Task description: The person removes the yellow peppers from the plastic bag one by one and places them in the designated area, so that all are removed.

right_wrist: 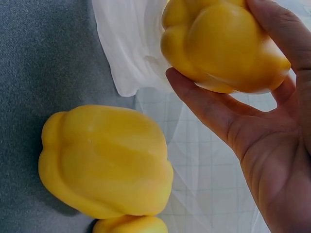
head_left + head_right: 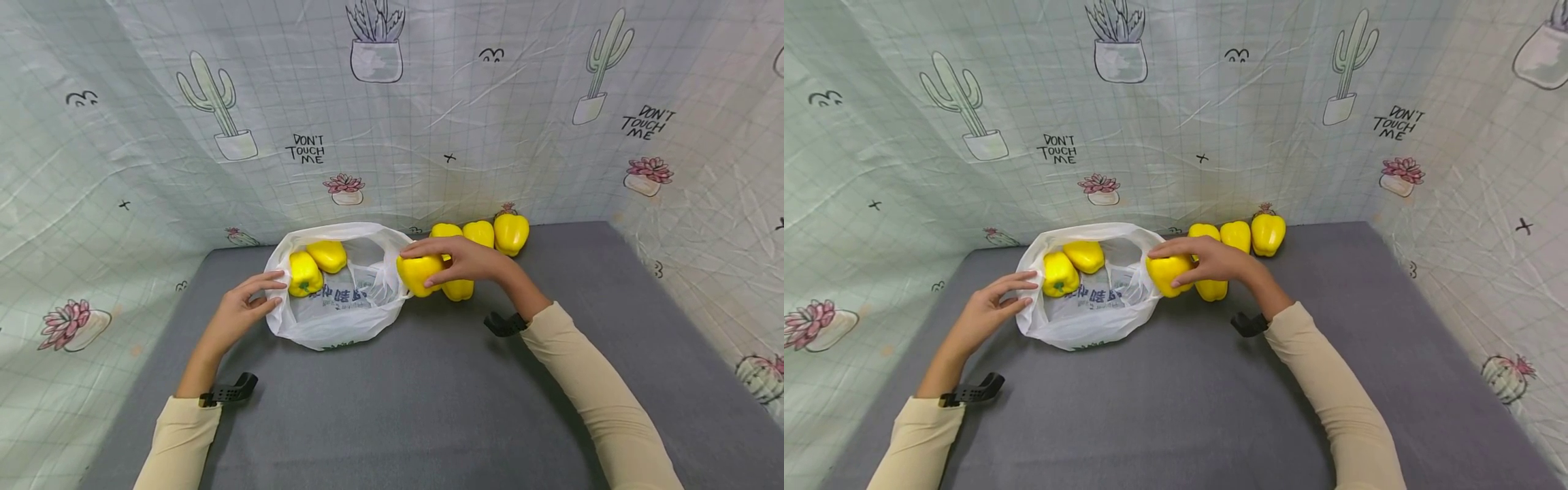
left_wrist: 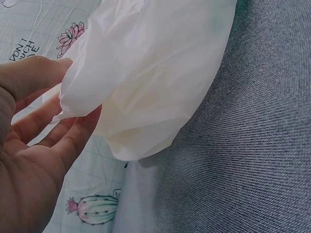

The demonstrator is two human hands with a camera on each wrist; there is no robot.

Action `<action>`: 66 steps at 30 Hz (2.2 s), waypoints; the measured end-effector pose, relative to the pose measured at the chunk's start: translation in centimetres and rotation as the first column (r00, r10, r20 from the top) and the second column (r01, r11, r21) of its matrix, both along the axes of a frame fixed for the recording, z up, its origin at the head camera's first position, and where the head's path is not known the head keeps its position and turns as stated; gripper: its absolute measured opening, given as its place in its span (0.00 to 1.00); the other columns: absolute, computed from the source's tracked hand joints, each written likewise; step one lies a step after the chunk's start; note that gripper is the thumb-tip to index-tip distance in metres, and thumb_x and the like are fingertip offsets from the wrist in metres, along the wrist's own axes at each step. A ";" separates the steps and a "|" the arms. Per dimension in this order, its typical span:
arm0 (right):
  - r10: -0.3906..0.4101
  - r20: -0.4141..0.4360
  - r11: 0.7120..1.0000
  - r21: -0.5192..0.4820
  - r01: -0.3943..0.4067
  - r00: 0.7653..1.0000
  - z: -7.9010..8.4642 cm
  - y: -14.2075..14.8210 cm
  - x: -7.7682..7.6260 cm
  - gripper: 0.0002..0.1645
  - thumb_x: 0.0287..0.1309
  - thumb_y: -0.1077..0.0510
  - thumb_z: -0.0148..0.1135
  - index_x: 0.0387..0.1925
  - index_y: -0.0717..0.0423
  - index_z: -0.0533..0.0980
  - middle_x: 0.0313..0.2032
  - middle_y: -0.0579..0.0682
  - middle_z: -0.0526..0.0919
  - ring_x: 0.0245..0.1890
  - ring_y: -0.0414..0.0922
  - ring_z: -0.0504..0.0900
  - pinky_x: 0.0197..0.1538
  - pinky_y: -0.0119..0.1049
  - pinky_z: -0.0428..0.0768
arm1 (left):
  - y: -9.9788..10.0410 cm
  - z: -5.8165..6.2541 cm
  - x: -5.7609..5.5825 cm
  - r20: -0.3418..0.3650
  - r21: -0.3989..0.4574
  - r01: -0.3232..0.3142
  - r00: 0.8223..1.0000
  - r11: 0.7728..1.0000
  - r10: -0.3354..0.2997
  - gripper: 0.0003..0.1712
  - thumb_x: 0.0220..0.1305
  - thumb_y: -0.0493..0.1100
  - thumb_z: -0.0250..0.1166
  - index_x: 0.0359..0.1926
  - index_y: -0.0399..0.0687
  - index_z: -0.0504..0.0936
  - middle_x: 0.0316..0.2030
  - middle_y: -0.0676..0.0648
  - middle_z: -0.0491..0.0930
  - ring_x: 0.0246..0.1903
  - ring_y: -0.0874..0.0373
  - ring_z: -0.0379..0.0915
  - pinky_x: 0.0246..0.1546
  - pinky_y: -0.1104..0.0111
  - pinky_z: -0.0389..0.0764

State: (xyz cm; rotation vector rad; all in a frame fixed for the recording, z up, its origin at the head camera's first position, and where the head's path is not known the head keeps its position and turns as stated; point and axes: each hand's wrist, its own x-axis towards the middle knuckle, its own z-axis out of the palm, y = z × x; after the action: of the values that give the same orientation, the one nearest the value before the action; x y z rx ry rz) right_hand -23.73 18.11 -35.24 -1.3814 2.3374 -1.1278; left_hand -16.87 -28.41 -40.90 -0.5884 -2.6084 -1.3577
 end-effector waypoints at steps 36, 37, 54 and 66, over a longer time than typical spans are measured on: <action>-0.099 0.034 0.995 -0.004 0.099 0.995 0.2 3.4 0.5 0.39 0.58 0.55 0.75 0.70 0.47 0.73 0.69 0.43 0.74 0.69 0.45 0.70 0.64 0.44 0.75 | -0.2 0.2 -0.3 0.023 -0.021 -0.001 1.000 1.000 0.002 0.17 0.70 0.38 0.67 0.57 0.40 0.84 0.68 0.45 0.72 0.66 0.67 0.65 0.54 0.84 0.73; -0.100 0.039 0.995 -0.007 0.100 0.994 0.2 3.5 0.5 0.38 0.58 0.56 0.75 0.70 0.47 0.73 0.69 0.43 0.74 0.69 0.45 0.69 0.65 0.45 0.75 | -0.2 0.2 -0.3 0.023 -0.024 -0.001 1.000 1.000 0.002 0.17 0.70 0.39 0.67 0.57 0.40 0.84 0.68 0.45 0.72 0.67 0.66 0.65 0.54 0.84 0.73; -0.142 0.035 0.990 0.002 0.142 0.989 0.2 5.3 0.8 0.38 0.59 0.58 0.74 0.70 0.50 0.73 0.70 0.46 0.73 0.69 0.47 0.69 0.65 0.40 0.73 | 0.0 0.3 -0.2 0.034 -0.011 -0.008 0.999 1.000 0.009 0.16 0.69 0.37 0.68 0.56 0.40 0.84 0.68 0.43 0.73 0.68 0.54 0.66 0.54 0.83 0.74; -0.169 0.053 0.985 -0.016 0.170 0.984 0.0 7.0 1.4 0.38 0.59 0.60 0.74 0.70 0.51 0.72 0.69 0.48 0.73 0.69 0.45 0.69 0.63 0.31 0.74 | 0.3 0.4 -0.1 0.010 -0.005 0.010 1.000 1.000 -0.010 0.16 0.68 0.34 0.68 0.56 0.40 0.84 0.68 0.41 0.72 0.68 0.43 0.65 0.53 0.85 0.73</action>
State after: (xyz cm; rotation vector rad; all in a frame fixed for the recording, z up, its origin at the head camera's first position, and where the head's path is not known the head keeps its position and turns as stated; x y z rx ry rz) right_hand -22.30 25.07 -35.26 -1.1623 2.4508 -1.2209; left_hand -16.93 -28.12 -40.46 -0.5978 -2.6212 -1.3608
